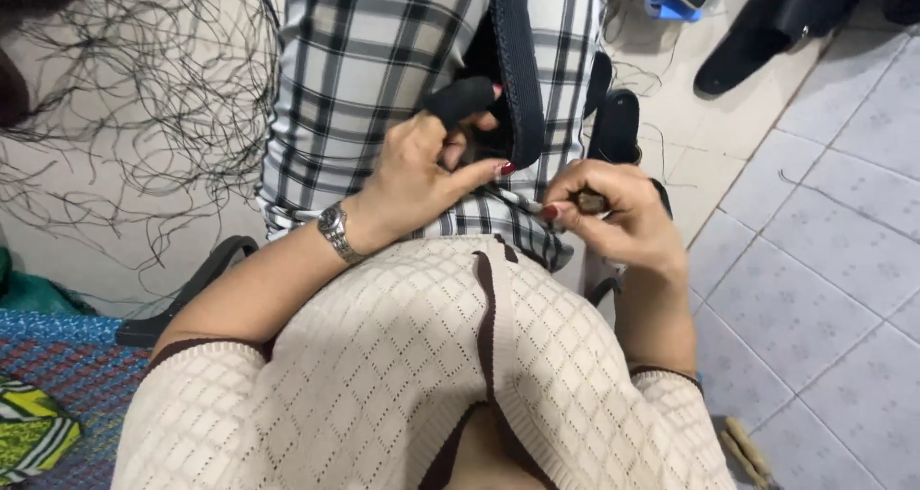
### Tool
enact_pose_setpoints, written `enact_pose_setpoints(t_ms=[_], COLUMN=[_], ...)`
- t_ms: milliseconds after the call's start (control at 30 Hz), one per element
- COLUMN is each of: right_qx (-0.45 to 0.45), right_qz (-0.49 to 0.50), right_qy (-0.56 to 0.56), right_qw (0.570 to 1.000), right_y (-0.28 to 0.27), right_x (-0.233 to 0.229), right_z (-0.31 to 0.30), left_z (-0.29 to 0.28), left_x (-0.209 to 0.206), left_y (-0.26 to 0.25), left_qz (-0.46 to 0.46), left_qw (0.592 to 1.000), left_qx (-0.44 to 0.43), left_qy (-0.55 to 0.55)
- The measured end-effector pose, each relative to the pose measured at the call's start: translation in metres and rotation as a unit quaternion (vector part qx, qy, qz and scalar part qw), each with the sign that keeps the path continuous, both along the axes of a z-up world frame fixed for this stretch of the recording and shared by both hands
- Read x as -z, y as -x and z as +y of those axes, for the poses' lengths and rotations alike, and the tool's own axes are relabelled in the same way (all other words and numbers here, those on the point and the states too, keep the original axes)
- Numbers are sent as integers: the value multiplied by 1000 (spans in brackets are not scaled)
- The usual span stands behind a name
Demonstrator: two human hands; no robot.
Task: Hand-sewing the sole of a black shoe using a needle and thread.
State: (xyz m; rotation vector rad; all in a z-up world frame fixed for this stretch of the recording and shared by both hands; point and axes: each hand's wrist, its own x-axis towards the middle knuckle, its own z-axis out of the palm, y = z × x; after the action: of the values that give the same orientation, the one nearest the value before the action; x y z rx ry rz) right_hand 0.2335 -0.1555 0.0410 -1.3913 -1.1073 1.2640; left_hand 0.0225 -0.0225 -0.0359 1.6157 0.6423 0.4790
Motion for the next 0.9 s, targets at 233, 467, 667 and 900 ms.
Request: enact_pose_setpoints(t_ms=[233, 467, 667, 900], right_qx=[-50, 78, 571, 287], right_qz=[-59, -427, -719, -455], right_qy=[54, -214, -84, 0], right_qw=[996, 875, 388, 843], right_y=[-14, 72, -165, -32], right_x=[-3, 44, 137, 7], right_z=[-4, 17, -180, 0], left_z=[2, 5, 118, 53], left_x=[-18, -39, 35, -68], left_y=[13, 20, 137, 28], left_qz=[-4, -3, 459, 121], left_qw=[1000, 998, 552, 960], left_qx=[17, 11, -60, -58], left_qy=[-20, 62, -694, -247])
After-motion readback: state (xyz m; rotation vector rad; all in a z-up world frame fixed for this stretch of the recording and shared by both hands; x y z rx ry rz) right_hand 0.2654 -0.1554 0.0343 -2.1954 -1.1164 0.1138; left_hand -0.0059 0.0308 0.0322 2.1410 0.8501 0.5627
